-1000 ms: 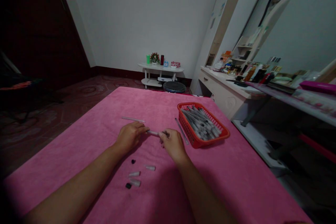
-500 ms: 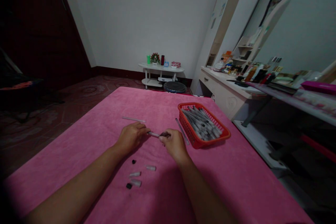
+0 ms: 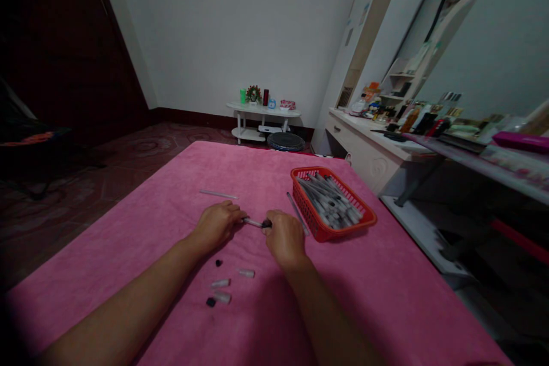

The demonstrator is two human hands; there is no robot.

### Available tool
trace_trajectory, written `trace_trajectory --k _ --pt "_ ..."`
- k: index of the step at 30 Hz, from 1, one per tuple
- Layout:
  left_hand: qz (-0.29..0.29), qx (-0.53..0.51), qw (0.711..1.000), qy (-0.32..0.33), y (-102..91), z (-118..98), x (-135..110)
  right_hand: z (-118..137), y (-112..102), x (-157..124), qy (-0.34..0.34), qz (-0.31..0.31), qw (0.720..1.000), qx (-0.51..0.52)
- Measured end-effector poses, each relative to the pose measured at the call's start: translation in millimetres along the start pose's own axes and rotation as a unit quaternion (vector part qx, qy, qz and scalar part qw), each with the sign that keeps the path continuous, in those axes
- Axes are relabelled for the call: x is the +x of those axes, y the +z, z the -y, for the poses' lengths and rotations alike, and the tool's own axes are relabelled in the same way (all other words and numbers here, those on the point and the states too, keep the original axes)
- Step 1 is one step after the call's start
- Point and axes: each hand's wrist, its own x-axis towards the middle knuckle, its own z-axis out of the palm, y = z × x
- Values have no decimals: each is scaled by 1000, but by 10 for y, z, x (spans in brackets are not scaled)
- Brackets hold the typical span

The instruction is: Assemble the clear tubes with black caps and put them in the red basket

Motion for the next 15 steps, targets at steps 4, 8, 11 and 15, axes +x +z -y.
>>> trace_trajectory --k 4,8,11,15 --pt "0 -3 1000 -8 -10 9 -3 -33 12 16 26 44 998 36" --pt "-1 -8 1000 -4 -9 13 -9 -113 66 39 14 61 994 86" --pt "0 -7 1000 1 -3 10 -6 -153 96 46 34 60 988 139" --pt "8 -6 1000 5 -5 0 3 -137 75 36 41 55 990 124"
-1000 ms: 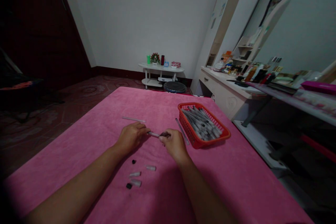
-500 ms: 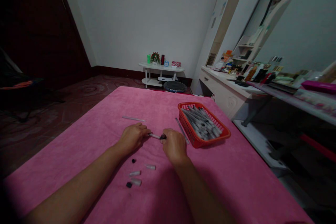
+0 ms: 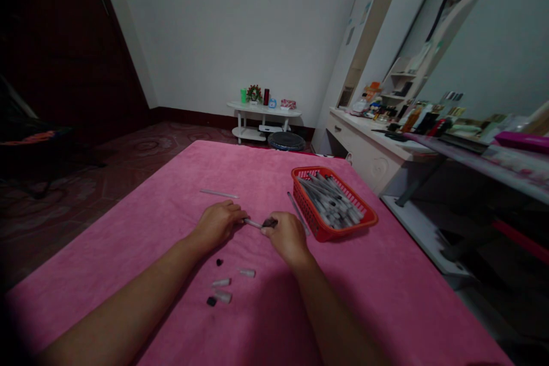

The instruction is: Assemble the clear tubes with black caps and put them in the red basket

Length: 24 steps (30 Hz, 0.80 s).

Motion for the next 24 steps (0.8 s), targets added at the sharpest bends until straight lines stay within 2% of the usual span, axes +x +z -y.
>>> trace_trajectory --k 7,12,15,19,24 --pt "-1 1 1000 3 2 -3 2 128 -44 -46 -54 -36 984 -167" --pt "7 1 1000 1 21 2 7 181 -56 -69 -74 -36 973 -215" --pt "6 0 1000 -1 31 11 8 139 -53 -50 -49 -31 985 -163" --pt "-5 0 1000 0 29 24 0 7 -39 9 11 19 999 -48" --pt "-9 2 1000 16 14 31 -8 -77 -21 37 7 34 999 4"
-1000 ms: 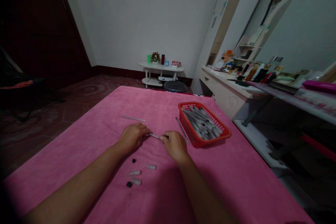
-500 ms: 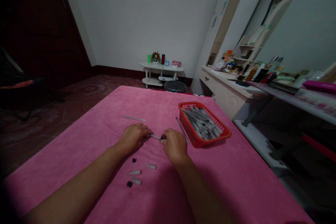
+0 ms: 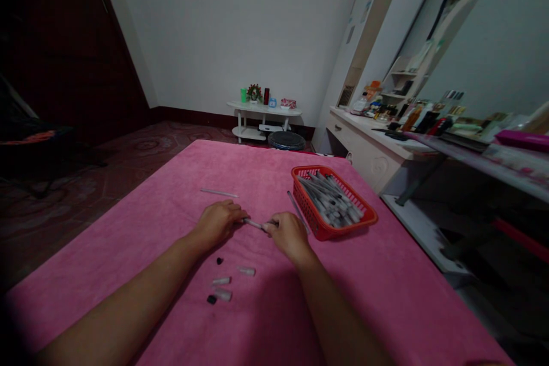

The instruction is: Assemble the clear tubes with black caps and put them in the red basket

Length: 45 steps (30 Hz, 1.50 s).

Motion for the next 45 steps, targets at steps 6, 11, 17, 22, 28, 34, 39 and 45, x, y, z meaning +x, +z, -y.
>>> trace_trajectory --k 6,11,17,22,28,34,39,45 --pt "8 -7 1000 -15 3 21 3 37 -40 6 8 -15 1000 11" --pt "2 -8 999 -36 11 51 -6 92 -198 -27 13 38 996 -85" --pt "-8 -9 999 -42 8 71 -15 162 -275 -82 -11 46 991 -124" --pt "-6 -14 1000 -15 -7 35 2 259 -141 -97 -35 4 993 -115" --pt "-59 6 996 -67 -41 278 -45 276 -362 -130 4 58 966 -252" --pt "-287 -222 893 -267 -24 453 -70 317 -491 -149 44 76 951 -296" --pt "-312 -675 589 -318 29 216 73 378 -449 -159 56 60 945 -315" --pt "-227 -776 474 -348 19 91 98 452 -423 -190 27 61 964 -256"
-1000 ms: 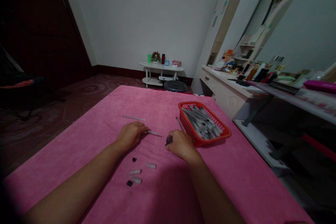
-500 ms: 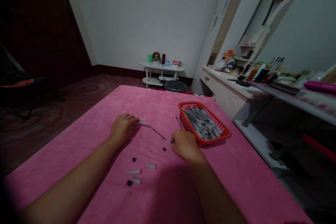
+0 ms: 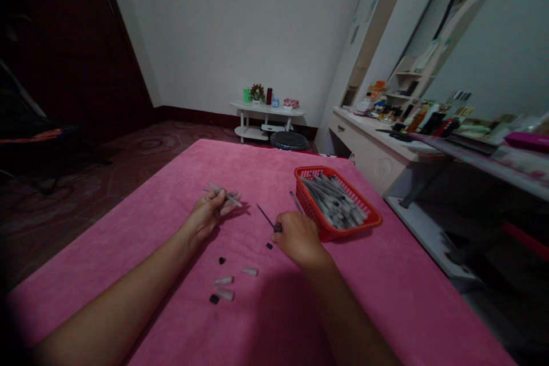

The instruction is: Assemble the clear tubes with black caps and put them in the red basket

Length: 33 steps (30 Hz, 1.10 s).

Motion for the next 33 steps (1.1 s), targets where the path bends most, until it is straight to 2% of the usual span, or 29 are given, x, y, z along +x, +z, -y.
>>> trace_trajectory --k 4,9,15,21,28,33 --pt "-7 4 1000 -9 4 -12 -16 38 28 -14 -26 19 999 6" --pt "-6 1 1000 -5 -1 10 -11 76 26 -9 -27 44 999 -3" --pt "-9 23 1000 -8 -5 29 -11 136 -45 -48 -38 31 999 -8" --pt "-2 22 1000 3 -14 36 -13 283 -41 -109 -106 100 987 62" --pt "5 14 1000 4 -36 55 5 476 212 -143 -151 47 981 114" --pt "4 13 1000 -1 -23 44 -1 437 215 -116 -136 18 985 106"
